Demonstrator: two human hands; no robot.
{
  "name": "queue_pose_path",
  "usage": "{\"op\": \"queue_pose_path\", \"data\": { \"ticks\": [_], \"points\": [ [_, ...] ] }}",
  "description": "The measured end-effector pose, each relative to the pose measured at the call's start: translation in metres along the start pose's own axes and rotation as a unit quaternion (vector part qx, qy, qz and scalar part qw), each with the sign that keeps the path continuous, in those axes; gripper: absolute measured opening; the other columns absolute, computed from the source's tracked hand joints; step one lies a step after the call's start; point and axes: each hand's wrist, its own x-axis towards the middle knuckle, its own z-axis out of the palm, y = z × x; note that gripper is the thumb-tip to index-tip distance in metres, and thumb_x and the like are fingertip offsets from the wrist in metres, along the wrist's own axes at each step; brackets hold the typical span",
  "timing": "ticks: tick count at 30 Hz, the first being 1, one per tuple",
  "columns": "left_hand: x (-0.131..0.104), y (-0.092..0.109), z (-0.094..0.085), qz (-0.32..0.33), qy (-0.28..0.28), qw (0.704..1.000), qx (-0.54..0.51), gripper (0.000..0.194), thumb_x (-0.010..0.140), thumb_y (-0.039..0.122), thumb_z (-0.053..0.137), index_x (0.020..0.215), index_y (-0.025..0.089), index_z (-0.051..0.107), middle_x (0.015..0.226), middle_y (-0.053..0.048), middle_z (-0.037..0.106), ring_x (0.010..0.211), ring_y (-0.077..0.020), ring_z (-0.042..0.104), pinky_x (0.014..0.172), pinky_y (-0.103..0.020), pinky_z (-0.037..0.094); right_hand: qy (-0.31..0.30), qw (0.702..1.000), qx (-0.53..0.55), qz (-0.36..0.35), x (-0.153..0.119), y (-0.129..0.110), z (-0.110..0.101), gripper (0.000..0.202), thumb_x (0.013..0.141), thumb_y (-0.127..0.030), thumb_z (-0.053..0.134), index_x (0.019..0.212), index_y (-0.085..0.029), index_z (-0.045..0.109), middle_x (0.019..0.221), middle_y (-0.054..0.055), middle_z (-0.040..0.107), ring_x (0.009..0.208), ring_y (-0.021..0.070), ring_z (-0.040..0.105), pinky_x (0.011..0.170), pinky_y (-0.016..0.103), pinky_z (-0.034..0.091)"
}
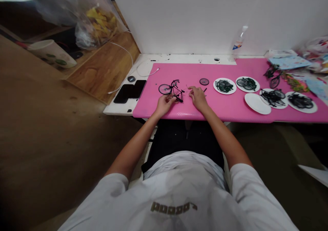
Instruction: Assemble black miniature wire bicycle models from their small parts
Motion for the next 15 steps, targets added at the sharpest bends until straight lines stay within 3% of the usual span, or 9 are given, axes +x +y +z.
{"op": "queue_pose_path", "data": {
  "ticks": [6,15],
  "points": [
    [0.001,-0.0029,-0.0012,0.004,0.004,1.0,0.023,0.052,0.094,0.059,0.08,0.115,0.012,0.072,0.096,-0.014,0.085,0.088,-0.0286,0.085,0.089,-0.042,0.067,0.002,1.0,-0.001,0.012,0.0,-0.0032,-0.0029,0.039,0.098,-0.014,0.058,0.134,-0.024,0.07,0.112,0.014,0.079,0.119,0.0374,0.063,0.109,0.057,0.05],
    [0.0021,-0.0066,-0.0014,0.005,-0.002,1.0,0.022,0.053,0.095,0.059,0.08,0.118,0.012,0.073,0.097,-0.015,0.084,0.088,-0.0306,0.085,0.089,-0.046,0.067,-0.013,1.0,0.004,-0.01,-0.0001,-0.0036,-0.003,0.035,0.098,-0.01,0.066,0.129,-0.023,0.074,0.105,0.012,0.078,0.117,0.0335,0.063,0.109,0.051,0.052]
  ]
}}
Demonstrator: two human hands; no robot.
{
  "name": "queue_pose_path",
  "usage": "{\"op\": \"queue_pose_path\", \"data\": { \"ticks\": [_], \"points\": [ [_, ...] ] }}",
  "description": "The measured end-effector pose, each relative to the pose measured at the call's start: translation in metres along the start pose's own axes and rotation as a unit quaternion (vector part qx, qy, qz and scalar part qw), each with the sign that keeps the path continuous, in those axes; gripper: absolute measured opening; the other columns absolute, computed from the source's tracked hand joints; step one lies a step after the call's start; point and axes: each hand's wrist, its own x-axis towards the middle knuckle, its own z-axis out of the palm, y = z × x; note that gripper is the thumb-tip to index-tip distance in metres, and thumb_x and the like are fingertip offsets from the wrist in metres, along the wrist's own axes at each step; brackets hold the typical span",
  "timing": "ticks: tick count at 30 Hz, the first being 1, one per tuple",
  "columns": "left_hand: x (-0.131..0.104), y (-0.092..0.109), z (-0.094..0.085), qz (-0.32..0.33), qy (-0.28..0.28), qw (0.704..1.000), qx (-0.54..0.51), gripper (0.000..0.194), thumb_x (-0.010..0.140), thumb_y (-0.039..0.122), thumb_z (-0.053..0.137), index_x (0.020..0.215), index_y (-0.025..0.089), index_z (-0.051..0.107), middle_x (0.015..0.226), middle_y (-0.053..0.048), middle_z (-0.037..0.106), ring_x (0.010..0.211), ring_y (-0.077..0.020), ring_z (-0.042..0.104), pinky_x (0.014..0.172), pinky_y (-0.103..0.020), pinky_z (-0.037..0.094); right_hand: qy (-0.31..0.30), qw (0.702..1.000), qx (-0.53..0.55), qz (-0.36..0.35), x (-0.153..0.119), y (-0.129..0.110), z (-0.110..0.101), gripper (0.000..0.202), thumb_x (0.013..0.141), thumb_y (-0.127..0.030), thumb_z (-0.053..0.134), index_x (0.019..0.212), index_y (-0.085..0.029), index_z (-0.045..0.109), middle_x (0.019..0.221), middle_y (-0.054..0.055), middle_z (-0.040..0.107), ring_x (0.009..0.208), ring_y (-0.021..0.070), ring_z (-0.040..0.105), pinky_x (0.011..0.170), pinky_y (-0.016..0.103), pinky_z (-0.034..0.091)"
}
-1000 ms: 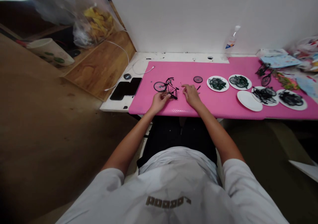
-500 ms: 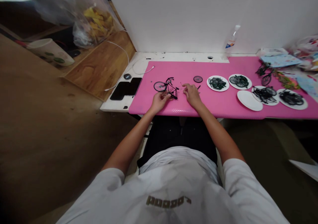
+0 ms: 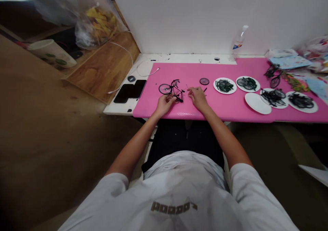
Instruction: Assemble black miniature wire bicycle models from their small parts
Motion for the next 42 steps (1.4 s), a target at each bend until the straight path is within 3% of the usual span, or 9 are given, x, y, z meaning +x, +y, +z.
{"op": "queue_pose_path", "data": {
  "ticks": [14,19,30,42],
  "points": [
    [-0.002,0.003,-0.001,0.008,0.01,0.999,0.043,0.046,0.093,0.054,0.081,0.115,0.014,0.077,0.092,-0.012,0.084,0.089,-0.0284,0.083,0.085,-0.041,0.065,-0.029,0.998,-0.045,-0.027,0.0,0.0,0.001,0.029,0.107,-0.02,0.057,0.127,-0.021,0.078,0.123,0.017,0.079,0.122,0.0368,0.062,0.11,0.057,0.051],
    [-0.002,0.003,-0.001,0.01,0.006,0.999,0.045,0.046,0.094,0.054,0.079,0.115,0.013,0.076,0.094,-0.013,0.084,0.089,-0.0286,0.083,0.087,-0.041,0.065,-0.021,0.999,-0.04,-0.021,0.001,0.007,0.004,0.028,0.105,-0.019,0.06,0.125,-0.019,0.079,0.12,0.016,0.08,0.119,0.0371,0.061,0.109,0.055,0.051],
    [-0.002,0.004,0.0,0.008,0.013,0.999,0.033,0.051,0.093,0.057,0.082,0.117,0.013,0.076,0.093,-0.013,0.083,0.088,-0.0298,0.083,0.086,-0.042,0.066,0.005,0.996,-0.092,-0.004,0.0,0.006,0.004,0.024,0.105,-0.024,0.061,0.102,-0.025,0.085,0.11,0.015,0.079,0.122,0.0399,0.053,0.106,0.061,0.043],
    [-0.003,0.005,0.0,0.011,0.006,0.999,0.039,0.048,0.095,0.054,0.08,0.119,0.012,0.076,0.095,-0.014,0.085,0.09,-0.0287,0.083,0.089,-0.042,0.066,0.0,0.994,-0.114,0.0,0.001,0.013,0.01,0.025,0.108,-0.028,0.06,0.1,-0.024,0.083,0.111,0.017,0.075,0.123,0.0408,0.051,0.104,0.061,0.043]
  ]
}}
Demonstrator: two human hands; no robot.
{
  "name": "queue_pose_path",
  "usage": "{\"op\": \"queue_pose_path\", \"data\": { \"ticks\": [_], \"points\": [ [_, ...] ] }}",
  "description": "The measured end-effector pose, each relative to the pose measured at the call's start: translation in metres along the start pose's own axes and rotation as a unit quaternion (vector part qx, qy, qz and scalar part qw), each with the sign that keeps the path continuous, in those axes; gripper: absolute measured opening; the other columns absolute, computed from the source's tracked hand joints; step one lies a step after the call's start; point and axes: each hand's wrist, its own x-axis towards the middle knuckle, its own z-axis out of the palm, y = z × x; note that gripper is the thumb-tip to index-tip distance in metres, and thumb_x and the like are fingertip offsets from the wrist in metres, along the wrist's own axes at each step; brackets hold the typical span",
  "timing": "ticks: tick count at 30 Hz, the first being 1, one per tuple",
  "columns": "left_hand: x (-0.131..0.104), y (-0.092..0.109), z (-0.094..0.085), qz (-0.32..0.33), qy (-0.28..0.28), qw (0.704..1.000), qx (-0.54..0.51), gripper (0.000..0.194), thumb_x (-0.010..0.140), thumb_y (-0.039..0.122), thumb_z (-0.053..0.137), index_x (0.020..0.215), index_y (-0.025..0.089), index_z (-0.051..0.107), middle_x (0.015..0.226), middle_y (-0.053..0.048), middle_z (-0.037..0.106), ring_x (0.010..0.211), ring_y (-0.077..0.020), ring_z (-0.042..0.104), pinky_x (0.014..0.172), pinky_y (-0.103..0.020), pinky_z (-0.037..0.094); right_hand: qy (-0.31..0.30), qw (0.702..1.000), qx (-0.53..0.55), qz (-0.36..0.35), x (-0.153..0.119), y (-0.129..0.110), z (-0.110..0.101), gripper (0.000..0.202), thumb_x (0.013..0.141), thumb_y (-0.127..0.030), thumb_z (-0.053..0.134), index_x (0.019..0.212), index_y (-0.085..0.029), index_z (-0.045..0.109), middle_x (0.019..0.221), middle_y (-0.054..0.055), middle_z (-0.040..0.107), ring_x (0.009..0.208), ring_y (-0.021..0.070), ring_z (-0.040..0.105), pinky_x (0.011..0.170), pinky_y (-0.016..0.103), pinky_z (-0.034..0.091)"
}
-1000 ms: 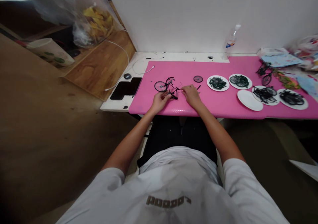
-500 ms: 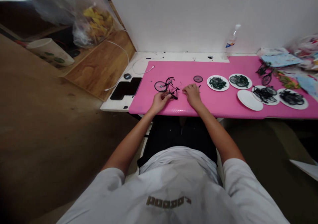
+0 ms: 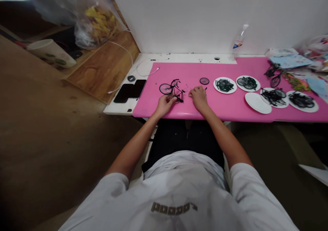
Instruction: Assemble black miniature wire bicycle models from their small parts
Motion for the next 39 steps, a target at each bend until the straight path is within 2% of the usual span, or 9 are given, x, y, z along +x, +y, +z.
{"op": "queue_pose_path", "data": {
  "ticks": [5,12,17,20,29,39],
  "points": [
    [0.001,0.0,0.0,0.003,0.011,1.0,0.018,0.049,0.094,0.054,0.081,0.118,0.011,0.077,0.094,-0.013,0.084,0.089,-0.0283,0.083,0.084,-0.04,0.065,-0.005,1.0,-0.025,0.006,0.0,-0.002,-0.002,0.023,0.108,-0.03,0.062,0.103,-0.022,0.083,0.114,0.018,0.075,0.126,0.0417,0.052,0.105,0.06,0.045],
    [0.0,0.002,0.001,-0.001,-0.004,1.0,0.006,0.052,0.096,0.056,0.078,0.121,0.01,0.076,0.096,-0.013,0.085,0.089,-0.0273,0.084,0.088,-0.039,0.065,-0.048,0.998,-0.05,0.013,0.001,-0.011,-0.01,0.025,0.11,-0.027,0.059,0.114,-0.018,0.082,0.122,0.017,0.076,0.129,0.0396,0.051,0.108,0.053,0.04],
    [0.001,0.0,0.0,0.002,0.004,1.0,0.021,0.053,0.095,0.055,0.079,0.122,0.01,0.076,0.096,-0.014,0.085,0.091,-0.0278,0.083,0.086,-0.038,0.064,-0.047,0.998,-0.038,0.022,0.001,-0.01,-0.01,0.027,0.11,-0.021,0.056,0.11,-0.02,0.083,0.12,0.017,0.076,0.126,0.0386,0.051,0.104,0.051,0.04],
    [0.0,0.001,0.0,-0.003,0.003,1.0,0.01,0.052,0.095,0.054,0.079,0.122,0.01,0.075,0.097,-0.013,0.084,0.09,-0.0269,0.083,0.086,-0.038,0.064,-0.037,0.999,-0.033,0.023,0.0,-0.009,-0.008,0.027,0.11,-0.025,0.056,0.11,-0.019,0.083,0.119,0.018,0.076,0.123,0.0391,0.051,0.105,0.052,0.041],
    [0.001,-0.001,-0.001,0.002,0.005,1.0,0.022,0.051,0.095,0.053,0.079,0.122,0.009,0.076,0.094,-0.013,0.084,0.089,-0.0265,0.082,0.084,-0.037,0.064,-0.015,0.999,-0.032,-0.006,-0.002,-0.009,-0.008,0.027,0.109,-0.03,0.059,0.113,-0.021,0.084,0.117,0.018,0.073,0.122,0.0386,0.049,0.105,0.054,0.041],
    [-0.001,0.004,0.0,-0.001,-0.004,1.0,0.01,0.049,0.096,0.052,0.078,0.122,0.01,0.076,0.098,-0.014,0.085,0.09,-0.0274,0.083,0.088,-0.039,0.064,-0.059,0.992,-0.108,-0.037,-0.001,-0.016,-0.012,0.03,0.112,-0.026,0.052,0.118,-0.019,0.08,0.124,0.02,0.073,0.127,0.0397,0.049,0.101,0.052,0.039]
  ]
}}
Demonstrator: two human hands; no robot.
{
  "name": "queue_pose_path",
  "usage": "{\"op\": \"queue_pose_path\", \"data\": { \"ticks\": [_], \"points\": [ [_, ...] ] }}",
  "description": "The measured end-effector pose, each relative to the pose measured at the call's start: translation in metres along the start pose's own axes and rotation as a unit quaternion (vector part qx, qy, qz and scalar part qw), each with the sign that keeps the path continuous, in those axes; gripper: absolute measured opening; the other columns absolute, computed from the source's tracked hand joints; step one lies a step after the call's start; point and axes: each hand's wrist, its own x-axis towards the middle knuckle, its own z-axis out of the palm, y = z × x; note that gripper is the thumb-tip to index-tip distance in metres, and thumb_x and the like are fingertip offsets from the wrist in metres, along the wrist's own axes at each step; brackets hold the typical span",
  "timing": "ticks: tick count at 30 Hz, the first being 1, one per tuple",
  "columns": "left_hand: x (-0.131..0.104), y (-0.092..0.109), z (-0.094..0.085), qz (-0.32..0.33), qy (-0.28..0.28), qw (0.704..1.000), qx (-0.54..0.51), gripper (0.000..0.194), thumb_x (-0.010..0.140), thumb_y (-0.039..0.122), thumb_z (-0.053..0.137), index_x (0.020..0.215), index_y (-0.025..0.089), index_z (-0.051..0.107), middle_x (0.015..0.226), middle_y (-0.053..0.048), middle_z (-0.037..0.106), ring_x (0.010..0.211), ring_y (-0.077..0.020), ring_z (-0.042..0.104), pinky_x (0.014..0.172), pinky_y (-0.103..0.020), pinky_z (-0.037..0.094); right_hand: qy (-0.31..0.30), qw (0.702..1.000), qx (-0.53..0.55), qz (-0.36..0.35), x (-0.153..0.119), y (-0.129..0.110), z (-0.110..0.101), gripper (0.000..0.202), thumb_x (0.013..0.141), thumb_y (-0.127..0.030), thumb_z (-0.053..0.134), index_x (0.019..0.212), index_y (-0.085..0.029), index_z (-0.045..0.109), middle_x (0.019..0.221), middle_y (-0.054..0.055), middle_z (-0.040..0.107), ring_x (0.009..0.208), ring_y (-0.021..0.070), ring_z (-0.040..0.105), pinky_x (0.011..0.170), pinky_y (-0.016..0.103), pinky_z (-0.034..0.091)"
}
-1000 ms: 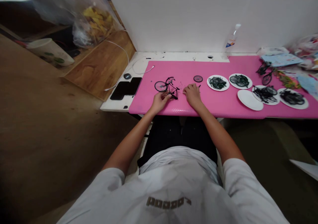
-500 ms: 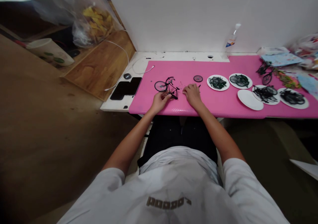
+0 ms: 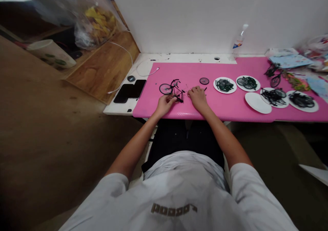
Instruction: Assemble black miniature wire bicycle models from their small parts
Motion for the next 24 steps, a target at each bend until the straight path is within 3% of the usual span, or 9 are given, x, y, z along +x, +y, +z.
{"op": "queue_pose_path", "data": {
  "ticks": [7,13,18,24],
  "points": [
    [0.0,-0.003,0.0,-0.002,0.003,1.0,0.004,0.05,0.095,0.053,0.078,0.122,0.01,0.076,0.097,-0.014,0.084,0.091,-0.0276,0.083,0.088,-0.04,0.065,0.002,0.999,0.042,0.025,0.003,0.002,0.002,0.027,0.112,-0.025,0.051,0.118,-0.017,0.076,0.122,0.019,0.072,0.123,0.0384,0.053,0.105,0.051,0.042],
    [0.0,0.001,-0.001,0.011,0.031,0.999,0.003,0.048,0.095,0.052,0.08,0.119,0.01,0.078,0.095,-0.013,0.084,0.088,-0.0257,0.081,0.085,-0.036,0.064,0.057,0.994,0.094,0.007,0.001,0.005,-0.004,0.028,0.111,-0.027,0.049,0.117,-0.017,0.074,0.12,0.018,0.069,0.12,0.0363,0.053,0.109,0.051,0.043],
    [-0.003,0.013,-0.001,0.018,0.083,0.996,0.017,0.045,0.093,0.054,0.081,0.113,0.014,0.082,0.1,-0.012,0.085,0.087,-0.0234,0.079,0.081,-0.033,0.061,0.096,0.985,0.146,-0.008,0.004,0.002,-0.024,0.028,0.111,-0.034,0.05,0.113,-0.02,0.074,0.115,0.016,0.066,0.117,0.0345,0.054,0.113,0.052,0.043],
    [-0.007,0.037,-0.003,0.018,0.076,0.997,0.0,0.044,0.094,0.053,0.082,0.111,0.013,0.081,0.107,-0.015,0.086,0.088,-0.0234,0.082,0.085,-0.034,0.063,0.115,0.966,0.23,-0.006,-0.001,-0.025,-0.058,0.039,0.114,-0.055,0.047,0.116,-0.026,0.072,0.111,0.012,0.06,0.112,0.0326,0.056,0.113,0.054,0.046]
  ]
}}
